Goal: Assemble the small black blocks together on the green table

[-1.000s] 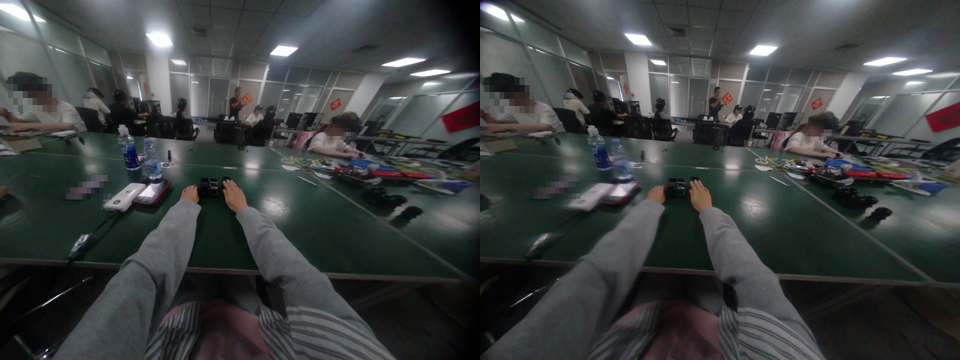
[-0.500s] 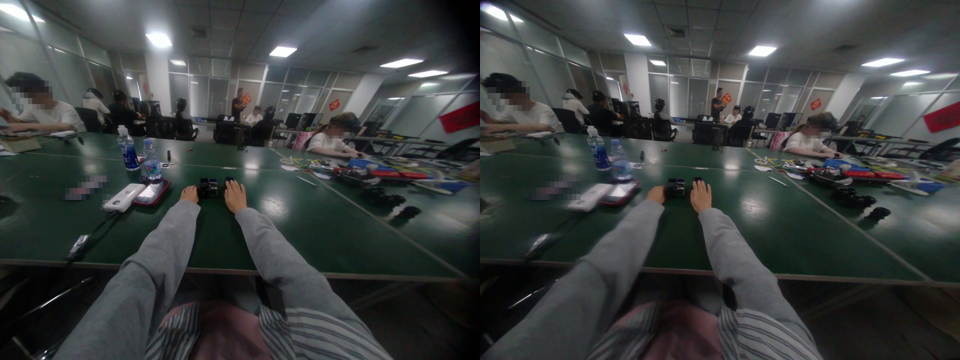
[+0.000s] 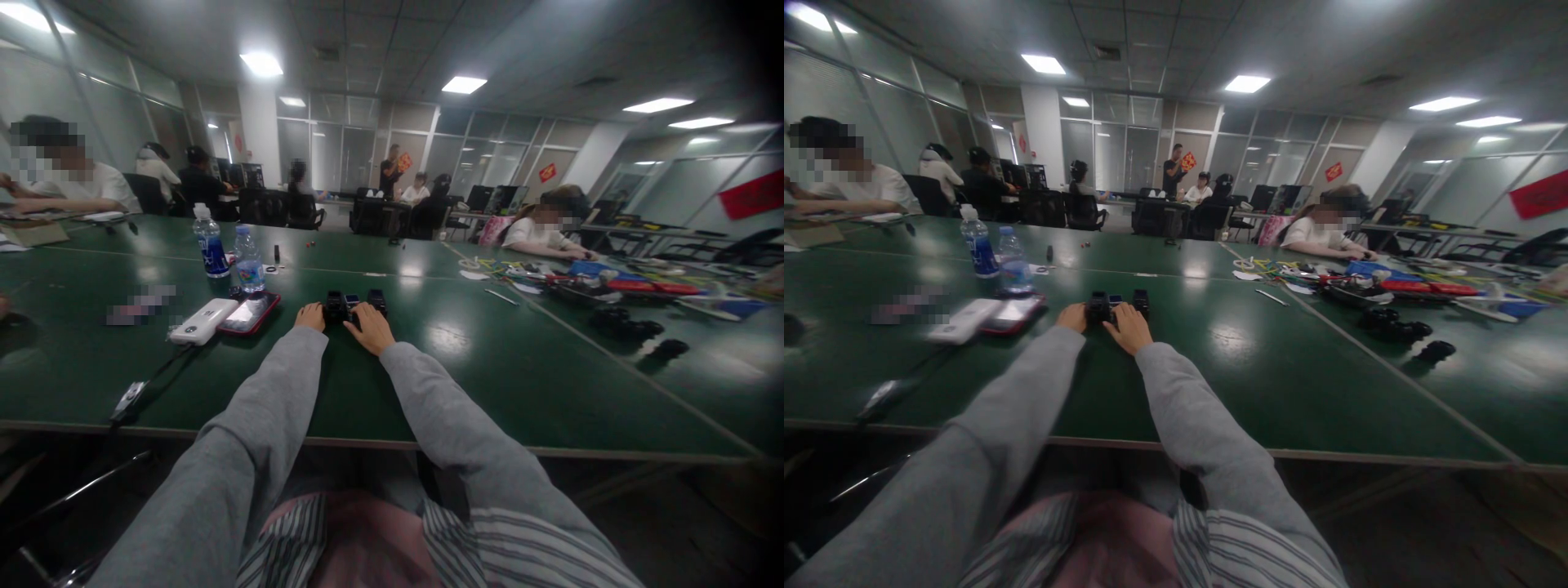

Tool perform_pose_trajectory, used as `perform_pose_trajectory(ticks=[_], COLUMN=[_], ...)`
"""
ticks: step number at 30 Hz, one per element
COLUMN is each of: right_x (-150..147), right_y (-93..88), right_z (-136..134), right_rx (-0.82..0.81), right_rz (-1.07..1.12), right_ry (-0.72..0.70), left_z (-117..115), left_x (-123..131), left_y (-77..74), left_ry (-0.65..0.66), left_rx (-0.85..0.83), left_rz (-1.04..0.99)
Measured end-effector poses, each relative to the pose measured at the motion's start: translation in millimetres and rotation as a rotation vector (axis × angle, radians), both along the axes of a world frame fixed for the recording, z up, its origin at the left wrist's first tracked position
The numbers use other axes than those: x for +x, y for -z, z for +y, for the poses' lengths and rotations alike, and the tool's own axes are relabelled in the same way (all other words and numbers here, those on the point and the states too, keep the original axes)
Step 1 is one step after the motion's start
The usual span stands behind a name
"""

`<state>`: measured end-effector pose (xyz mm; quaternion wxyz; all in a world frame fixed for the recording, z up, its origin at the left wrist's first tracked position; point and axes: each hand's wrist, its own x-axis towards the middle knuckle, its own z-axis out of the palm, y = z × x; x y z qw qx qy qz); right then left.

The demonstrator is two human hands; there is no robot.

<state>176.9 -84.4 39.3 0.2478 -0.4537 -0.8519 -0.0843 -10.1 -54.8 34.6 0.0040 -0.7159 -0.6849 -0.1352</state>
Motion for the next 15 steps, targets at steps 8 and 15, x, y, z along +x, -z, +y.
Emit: perform_pose_trajectory(ticks=[8, 15], right_x=[-1.8, 20.1], right_y=[4.8, 6.7], right_z=[-1.6, -38.1], right_rx=[-0.094, -0.209], right_rz=[0.010, 0.041], right_ry=[0.123, -0.028], left_z=[-8.5, 0.9], left_x=[3.0, -2.1], left_y=[-7.2, 2.1], left_ry=[-0.001, 0.001], left_rx=[-0.007, -0.002], left_rz=[-0.011, -0.016])
